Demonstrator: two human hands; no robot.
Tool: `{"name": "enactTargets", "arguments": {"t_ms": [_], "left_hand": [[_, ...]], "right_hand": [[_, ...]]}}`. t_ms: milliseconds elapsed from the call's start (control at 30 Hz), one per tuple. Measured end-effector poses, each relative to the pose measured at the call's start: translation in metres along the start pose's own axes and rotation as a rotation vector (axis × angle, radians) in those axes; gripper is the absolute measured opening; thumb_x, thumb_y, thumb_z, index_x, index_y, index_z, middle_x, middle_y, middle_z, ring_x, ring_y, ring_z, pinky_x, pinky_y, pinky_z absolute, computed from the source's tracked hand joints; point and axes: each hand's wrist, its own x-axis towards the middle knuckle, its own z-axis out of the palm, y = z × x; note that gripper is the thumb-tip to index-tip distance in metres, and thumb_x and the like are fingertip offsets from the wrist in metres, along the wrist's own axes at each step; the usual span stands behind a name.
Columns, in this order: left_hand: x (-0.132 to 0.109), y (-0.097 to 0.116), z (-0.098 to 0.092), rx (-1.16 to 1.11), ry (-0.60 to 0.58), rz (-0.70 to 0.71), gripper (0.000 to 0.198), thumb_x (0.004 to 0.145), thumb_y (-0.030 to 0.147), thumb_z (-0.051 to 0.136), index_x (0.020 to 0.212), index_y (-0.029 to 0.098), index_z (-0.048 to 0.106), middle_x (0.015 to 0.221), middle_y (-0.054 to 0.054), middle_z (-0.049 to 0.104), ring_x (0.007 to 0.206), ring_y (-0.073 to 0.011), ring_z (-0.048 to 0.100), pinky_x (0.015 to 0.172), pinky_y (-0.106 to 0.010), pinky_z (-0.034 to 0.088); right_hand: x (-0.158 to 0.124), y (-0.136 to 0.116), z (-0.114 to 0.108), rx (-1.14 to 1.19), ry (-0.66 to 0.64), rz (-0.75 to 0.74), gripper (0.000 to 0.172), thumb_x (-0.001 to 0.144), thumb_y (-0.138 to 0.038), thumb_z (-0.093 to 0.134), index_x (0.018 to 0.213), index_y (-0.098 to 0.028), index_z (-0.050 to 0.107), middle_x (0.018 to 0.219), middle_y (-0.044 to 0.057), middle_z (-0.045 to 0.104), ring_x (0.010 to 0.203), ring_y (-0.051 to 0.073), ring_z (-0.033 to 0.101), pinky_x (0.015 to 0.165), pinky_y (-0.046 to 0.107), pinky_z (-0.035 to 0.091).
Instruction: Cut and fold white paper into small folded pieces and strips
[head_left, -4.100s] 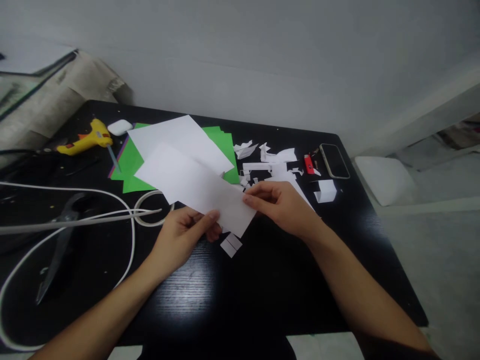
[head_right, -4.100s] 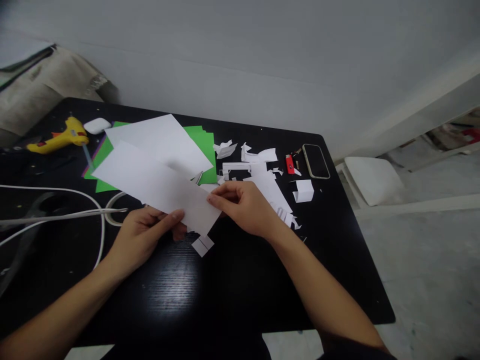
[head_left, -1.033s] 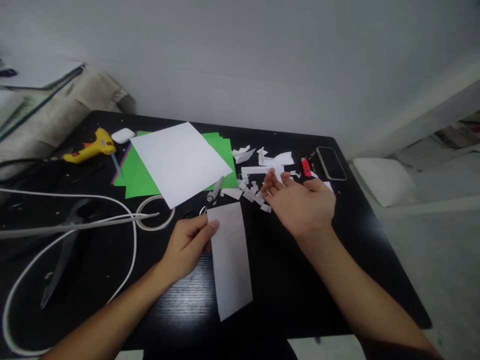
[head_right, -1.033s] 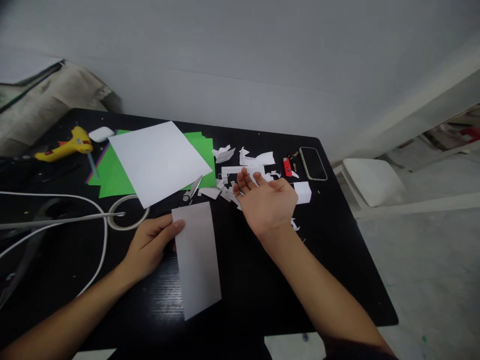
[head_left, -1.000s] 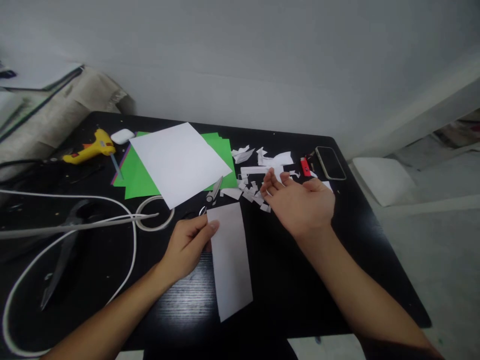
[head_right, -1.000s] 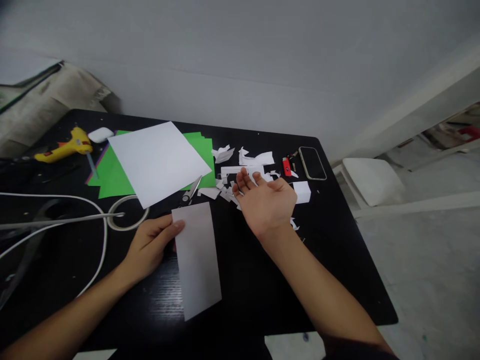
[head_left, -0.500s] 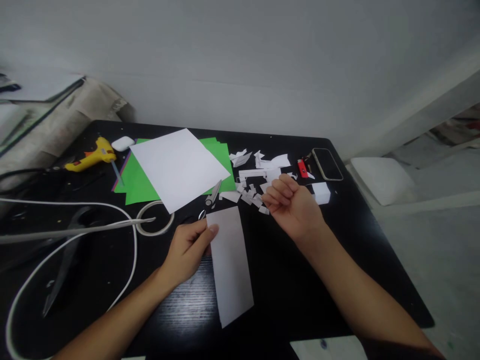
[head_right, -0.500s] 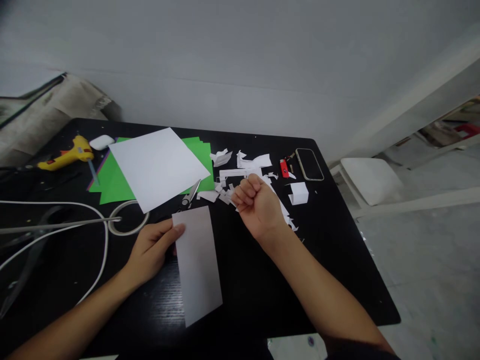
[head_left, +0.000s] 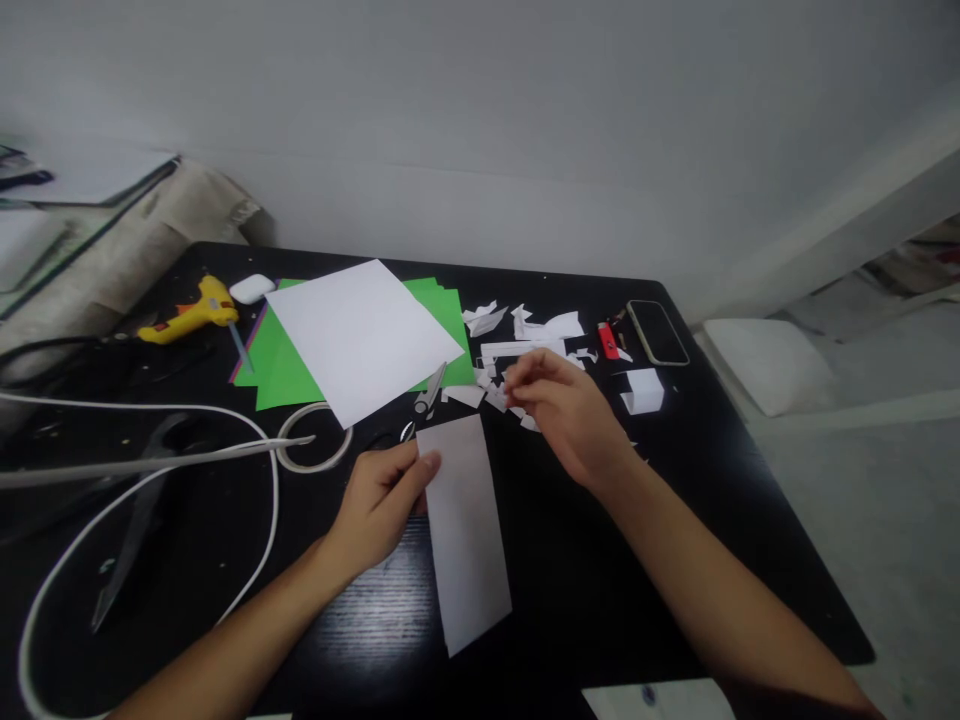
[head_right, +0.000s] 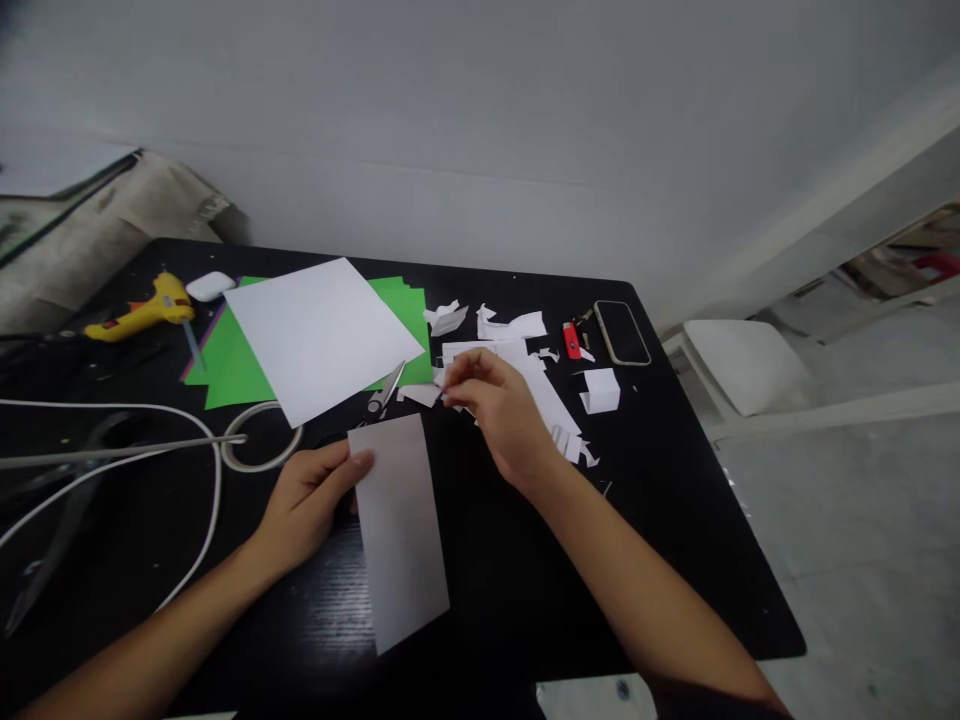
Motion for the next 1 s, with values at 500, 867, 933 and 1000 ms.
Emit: {"name": "enactTargets", "arguments": {"t_ms": [500, 867, 933, 1000], "left_hand": [[0.010, 0.011, -0.012, -0.186, 0.235, 0.081, 0.022, 0.083, 0.013, 0.054, 0.071, 0.020, 0.071, 0.073, -0.002, 0.069, 0.073, -0.0180, 0.062, 0.071, -0.030, 0.047], [0.014, -0.002, -0.015, -0.300, 0.145, 0.025, 0.022, 0.060, 0.017, 0.047, 0.044, 0.024, 0.033, 0.044, 0.002, 0.032, 0.047, -0.0135, 0.032, 0.050, -0.031, 0.024], [0.016, -0.001, -0.016, -0.304, 0.180, 0.028, 0.022, 0.062, 0.014, 0.048, 0.046, 0.023, 0.036, 0.046, 0.002, 0.034, 0.049, -0.0132, 0.034, 0.050, -0.030, 0.026], [0.018, 0.002, -0.017, -0.292, 0.213, 0.025, 0.021, 0.068, 0.012, 0.051, 0.050, 0.021, 0.047, 0.051, 0.002, 0.046, 0.051, -0.0129, 0.041, 0.051, -0.028, 0.031]], "right_hand": [[-0.031, 0.044, -0.020, -0.032, -0.128, 0.370, 0.034, 0.074, -0.045, 0.091, 0.079, -0.016, 0.075, 0.075, 0.000, 0.068, 0.069, 0.014, 0.060, 0.067, 0.029, 0.045], [-0.033, 0.061, -0.036, 0.200, -0.154, 0.452, 0.034, 0.066, -0.037, 0.097, 0.080, -0.014, 0.076, 0.072, 0.001, 0.070, 0.063, 0.012, 0.062, 0.064, 0.024, 0.047], [-0.033, 0.061, -0.036, 0.212, -0.152, 0.453, 0.033, 0.067, -0.036, 0.096, 0.078, -0.014, 0.075, 0.071, 0.000, 0.070, 0.063, 0.011, 0.062, 0.063, 0.024, 0.047], [-0.033, 0.061, -0.037, 0.218, -0.156, 0.449, 0.031, 0.068, -0.036, 0.095, 0.077, -0.015, 0.074, 0.071, 0.000, 0.069, 0.063, 0.012, 0.061, 0.063, 0.024, 0.046]]}}
